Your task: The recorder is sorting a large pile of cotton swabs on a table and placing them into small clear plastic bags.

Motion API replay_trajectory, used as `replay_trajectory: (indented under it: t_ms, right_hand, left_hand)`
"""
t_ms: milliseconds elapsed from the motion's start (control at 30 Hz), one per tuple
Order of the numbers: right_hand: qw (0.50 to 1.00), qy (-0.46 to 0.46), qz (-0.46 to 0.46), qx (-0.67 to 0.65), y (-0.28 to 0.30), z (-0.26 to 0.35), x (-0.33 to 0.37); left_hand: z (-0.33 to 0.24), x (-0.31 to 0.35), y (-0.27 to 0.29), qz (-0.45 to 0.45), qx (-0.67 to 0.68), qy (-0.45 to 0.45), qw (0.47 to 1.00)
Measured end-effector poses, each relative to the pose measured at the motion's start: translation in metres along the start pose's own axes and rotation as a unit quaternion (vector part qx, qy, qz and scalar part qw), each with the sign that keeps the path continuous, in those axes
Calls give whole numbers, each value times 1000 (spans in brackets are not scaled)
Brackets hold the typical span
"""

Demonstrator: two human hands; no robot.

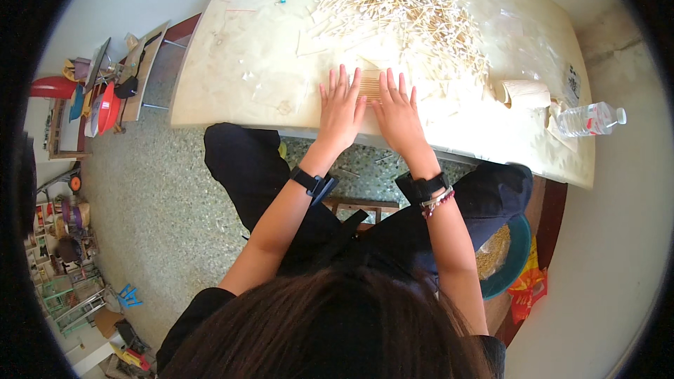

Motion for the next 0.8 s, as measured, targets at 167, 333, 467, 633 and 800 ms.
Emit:
replay_trajectory:
  t_ms: [167,333,467,633,800]
  right_hand:
    - [998,29,40,30,3,1,23]
    - [999,25,19,21,-6,1,30]
    - [999,21,22,20,-7,2,31]
    - [1000,22,9,6,-7,2,33]
    - [999,34,-11,27,-2,0,28]
  left_hand:
    - [-13,27,0,32,-51,21,998]
    - [-21,39,-6,34,-55,40,997]
    - [-23,41,-8,38,-63,60,995]
    - [-23,44,-8,20,-51,51,997]
    - [-24,46,-10,20,-54,52,997]
Point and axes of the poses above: each hand's wrist, its own x-axis away from the middle knuckle, its own y-axis out of the back of the hand, z = x × y, the point moved 1 cm from there along -x, towards the middle knuckle, and after that the axes turned 4 degrees about z, right-handed, at the moved point
